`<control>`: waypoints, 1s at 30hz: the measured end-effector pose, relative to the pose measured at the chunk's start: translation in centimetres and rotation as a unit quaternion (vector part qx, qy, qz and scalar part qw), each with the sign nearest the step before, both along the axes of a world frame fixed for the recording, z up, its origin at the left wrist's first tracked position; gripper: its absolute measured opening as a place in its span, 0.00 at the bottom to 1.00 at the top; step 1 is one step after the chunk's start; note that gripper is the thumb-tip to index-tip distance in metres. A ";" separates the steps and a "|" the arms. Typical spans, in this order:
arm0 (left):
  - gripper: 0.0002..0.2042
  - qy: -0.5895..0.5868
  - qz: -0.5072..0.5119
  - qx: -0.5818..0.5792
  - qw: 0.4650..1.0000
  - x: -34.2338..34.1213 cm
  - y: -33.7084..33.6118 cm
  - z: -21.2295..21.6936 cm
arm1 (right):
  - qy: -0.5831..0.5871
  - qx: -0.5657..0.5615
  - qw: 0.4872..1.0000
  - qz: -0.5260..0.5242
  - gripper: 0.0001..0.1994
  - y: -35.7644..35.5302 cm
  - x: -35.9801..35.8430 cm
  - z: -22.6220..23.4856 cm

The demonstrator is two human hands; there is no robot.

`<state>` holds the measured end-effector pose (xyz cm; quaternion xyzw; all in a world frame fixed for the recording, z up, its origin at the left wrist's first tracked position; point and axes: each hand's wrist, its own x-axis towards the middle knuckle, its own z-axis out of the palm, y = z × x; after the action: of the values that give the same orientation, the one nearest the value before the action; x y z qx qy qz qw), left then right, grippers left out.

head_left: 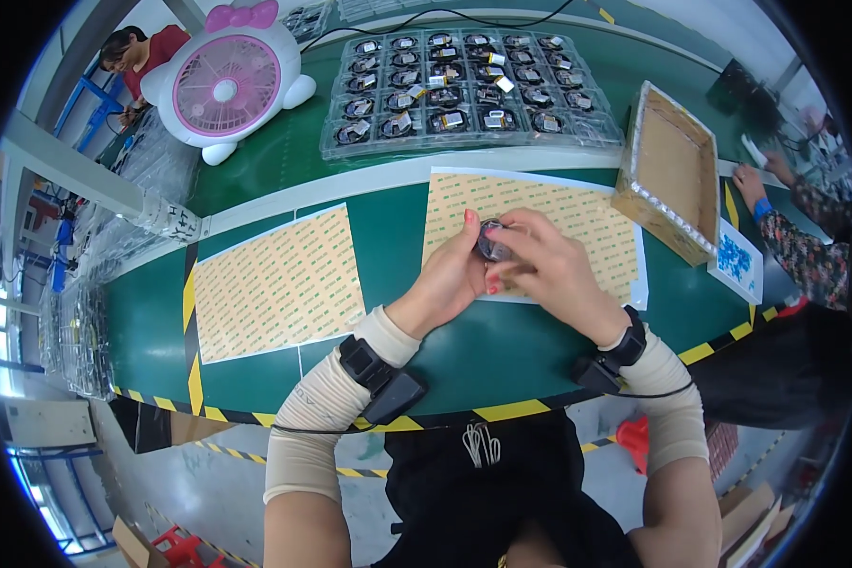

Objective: The person picks up a watch component, applies a small adhesive strip to it using tweezers, and then installs a battery from a tray into the component. They press the battery down by hand and place the assembled unit into a box.

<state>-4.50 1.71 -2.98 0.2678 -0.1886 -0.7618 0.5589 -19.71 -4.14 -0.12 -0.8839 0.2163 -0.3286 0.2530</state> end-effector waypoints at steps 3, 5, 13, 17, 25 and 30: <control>0.23 -0.032 -0.004 -0.007 0.999 -0.2 -0.1 -0.1 | -0.010 0.028 1.000 0.003 0.13 -0.1 -0.7 -0.8; 0.25 -0.081 -0.009 -0.042 0.996 0.1 0.0 -0.2 | -0.011 0.026 0.999 0.023 0.16 -0.5 -0.9 -1.1; 0.30 -0.171 -0.012 -0.041 0.984 0.4 0.6 0.4 | -0.002 0.082 0.996 0.040 0.17 0.0 -1.2 -0.3; 0.29 -0.152 0.007 -0.058 0.987 0.1 0.8 0.0 | -0.024 0.009 0.999 0.040 0.14 0.0 -1.3 -1.2; 0.18 -0.214 -0.042 -0.054 0.975 0.8 0.3 0.8 | -0.176 0.241 0.955 -0.005 0.14 -0.6 -0.9 -2.0; 0.16 -0.159 0.009 -0.031 0.987 0.0 -0.3 0.3 | -0.059 0.145 0.987 0.027 0.16 -1.2 -2.3 -0.9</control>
<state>-4.50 1.38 -2.65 0.3698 -0.2962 -0.6985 0.5363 -21.99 -5.32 -0.99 -0.8222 0.2227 -0.3383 0.3998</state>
